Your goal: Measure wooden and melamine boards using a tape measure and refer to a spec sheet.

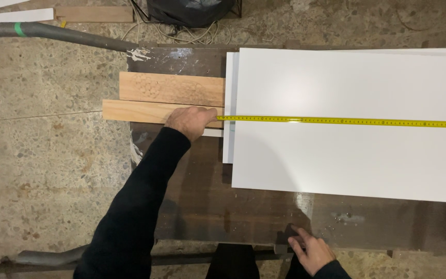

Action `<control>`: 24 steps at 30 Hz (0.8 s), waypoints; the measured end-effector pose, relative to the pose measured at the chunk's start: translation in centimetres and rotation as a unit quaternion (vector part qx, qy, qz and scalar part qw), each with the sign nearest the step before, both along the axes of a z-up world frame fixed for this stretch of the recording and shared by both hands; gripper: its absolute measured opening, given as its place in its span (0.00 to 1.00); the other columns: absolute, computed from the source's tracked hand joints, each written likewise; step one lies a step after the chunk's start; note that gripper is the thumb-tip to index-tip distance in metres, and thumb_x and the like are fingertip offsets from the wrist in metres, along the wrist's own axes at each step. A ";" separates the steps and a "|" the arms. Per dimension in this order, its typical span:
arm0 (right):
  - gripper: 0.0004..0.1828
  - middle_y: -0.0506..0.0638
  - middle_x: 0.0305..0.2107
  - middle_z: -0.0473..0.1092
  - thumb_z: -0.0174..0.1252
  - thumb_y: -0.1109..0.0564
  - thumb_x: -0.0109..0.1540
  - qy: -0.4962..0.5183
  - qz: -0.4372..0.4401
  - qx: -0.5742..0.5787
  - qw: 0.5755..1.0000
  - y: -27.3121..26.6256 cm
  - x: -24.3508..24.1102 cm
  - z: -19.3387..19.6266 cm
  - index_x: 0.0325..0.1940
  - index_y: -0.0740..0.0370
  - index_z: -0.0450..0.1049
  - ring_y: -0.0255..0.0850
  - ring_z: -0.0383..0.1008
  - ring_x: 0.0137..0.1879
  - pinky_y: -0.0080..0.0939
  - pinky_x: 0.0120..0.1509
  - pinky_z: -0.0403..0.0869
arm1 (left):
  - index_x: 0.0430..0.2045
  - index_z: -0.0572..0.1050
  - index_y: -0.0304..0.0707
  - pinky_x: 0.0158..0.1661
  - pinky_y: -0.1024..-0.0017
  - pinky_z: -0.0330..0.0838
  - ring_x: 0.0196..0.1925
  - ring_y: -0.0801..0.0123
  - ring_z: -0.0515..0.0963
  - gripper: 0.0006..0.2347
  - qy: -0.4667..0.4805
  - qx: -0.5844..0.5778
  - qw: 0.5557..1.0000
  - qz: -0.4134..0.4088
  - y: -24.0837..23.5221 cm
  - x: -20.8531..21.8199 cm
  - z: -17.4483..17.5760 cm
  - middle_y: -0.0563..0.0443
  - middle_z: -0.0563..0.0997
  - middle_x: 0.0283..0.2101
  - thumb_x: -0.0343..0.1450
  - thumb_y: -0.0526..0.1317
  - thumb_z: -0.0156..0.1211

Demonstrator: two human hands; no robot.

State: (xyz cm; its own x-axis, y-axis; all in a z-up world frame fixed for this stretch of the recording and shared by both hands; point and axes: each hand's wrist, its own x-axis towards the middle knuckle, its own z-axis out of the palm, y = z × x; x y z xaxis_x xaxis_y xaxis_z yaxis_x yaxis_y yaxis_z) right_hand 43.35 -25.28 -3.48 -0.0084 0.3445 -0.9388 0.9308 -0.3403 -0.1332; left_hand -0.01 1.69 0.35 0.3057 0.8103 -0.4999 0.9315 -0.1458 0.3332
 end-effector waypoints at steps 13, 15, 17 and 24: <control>0.31 0.51 0.42 0.83 0.53 0.36 0.63 0.002 -0.013 0.040 0.999 -0.2 0.1 -0.3 0.69 0.45 0.67 0.52 0.84 0.48 0.49 0.57 0.80 | 0.39 0.74 0.42 0.43 0.52 0.75 0.44 0.52 0.82 0.10 -0.012 0.012 1.000 -0.003 0.0 -0.2 -0.9 0.49 0.83 0.39 0.77 0.45 0.46; 0.31 0.52 0.42 0.82 0.52 0.37 0.63 0.016 -0.016 0.050 0.998 -0.1 0.0 0.0 0.69 0.45 0.66 0.52 0.84 0.48 0.49 0.57 0.80 | 0.40 0.74 0.42 0.44 0.51 0.75 0.44 0.52 0.82 0.10 -0.012 -0.008 1.000 0.010 0.0 0.0 0.1 0.47 0.83 0.38 0.78 0.46 0.46; 0.31 0.52 0.42 0.82 0.52 0.37 0.63 0.029 -0.022 0.062 0.997 0.1 -0.2 0.4 0.68 0.46 0.66 0.53 0.83 0.48 0.49 0.57 0.80 | 0.40 0.74 0.43 0.45 0.51 0.74 0.43 0.51 0.82 0.11 -0.011 -0.027 0.999 0.020 -0.2 -0.2 1.6 0.46 0.83 0.38 0.78 0.47 0.47; 0.34 0.56 0.46 0.81 0.52 0.35 0.64 0.046 -0.049 0.067 0.995 0.8 0.7 4.2 0.69 0.54 0.66 0.52 0.82 0.53 0.48 0.57 0.80 | 0.56 0.69 0.43 0.39 0.58 0.76 0.37 0.56 0.78 0.24 -0.213 -0.103 0.972 -0.002 -3.6 0.9 7.2 0.45 0.76 0.35 0.62 0.38 0.59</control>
